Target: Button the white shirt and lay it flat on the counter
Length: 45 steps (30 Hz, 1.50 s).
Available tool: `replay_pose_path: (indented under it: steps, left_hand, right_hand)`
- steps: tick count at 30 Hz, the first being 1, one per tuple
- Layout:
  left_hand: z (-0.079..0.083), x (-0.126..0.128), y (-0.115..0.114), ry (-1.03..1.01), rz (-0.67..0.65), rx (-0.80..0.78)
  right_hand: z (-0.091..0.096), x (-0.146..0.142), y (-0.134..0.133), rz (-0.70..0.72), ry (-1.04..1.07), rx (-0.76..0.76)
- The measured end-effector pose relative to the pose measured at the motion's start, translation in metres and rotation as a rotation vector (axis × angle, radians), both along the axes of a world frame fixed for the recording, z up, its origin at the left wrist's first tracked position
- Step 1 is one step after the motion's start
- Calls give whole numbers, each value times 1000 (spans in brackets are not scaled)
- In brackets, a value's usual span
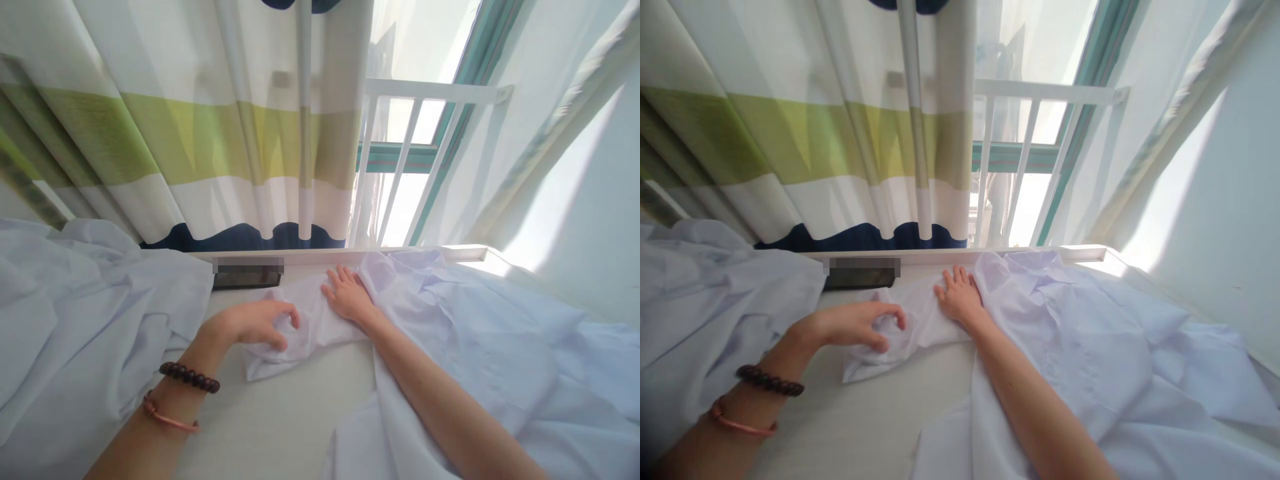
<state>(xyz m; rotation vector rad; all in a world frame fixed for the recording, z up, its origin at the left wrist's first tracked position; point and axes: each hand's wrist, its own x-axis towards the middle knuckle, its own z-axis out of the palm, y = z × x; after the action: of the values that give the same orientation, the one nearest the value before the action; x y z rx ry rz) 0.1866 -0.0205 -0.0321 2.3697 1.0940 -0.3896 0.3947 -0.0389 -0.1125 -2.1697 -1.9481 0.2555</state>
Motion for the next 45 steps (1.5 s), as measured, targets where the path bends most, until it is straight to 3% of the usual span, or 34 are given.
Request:
replay_pose_path:
  steps: [4, 7, 10, 13, 15, 19, 22, 24, 29, 36, 40, 43, 45]
  left_hand:
    - [8, -25, 10, -33, 15, 77]
    - [8, -34, 15, -79, 91, 365]
    - [-1, -18, 5, -241, 44, 642]
    - [-23, 16, -15, -393, -167, 610]
    - [-42, 38, -26, -387, -264, 544]
    - [-72, 55, -32, -270, -264, 440]
    - [-78, 56, -30, -230, -226, 442]
    - [-76, 56, -31, -213, -214, 448]
    - [-76, 40, -35, -180, -175, 470]
    - [-86, -28, -32, -183, -174, 582]
    - [-92, -53, -32, -187, -195, 622]
    - [-85, -60, -34, -181, -178, 621]
    - [-73, -52, -38, -143, -157, 615]
  right_hand:
    - [8, 1, -1, 21, 18, -27]
    - [35, 14, -7, 87, 48, -106]
    - [75, 42, -17, 137, 72, -104]
    - [97, 75, -22, -11, 54, 63]
    - [89, 92, -20, -152, 38, 123]
    - [33, 108, -12, -365, 23, 101]
    - [-4, 107, -7, -425, 2, 93]
    - [-15, 106, -5, -438, -13, 91]
    - [-11, 108, -6, -434, -29, 79]
    - [-9, 96, -6, -497, -12, 72]
    - [-11, 79, -4, -496, 15, 71]
    - [-10, 67, -2, -475, 55, 55]
    - [-4, 61, 3, -467, 97, 30]
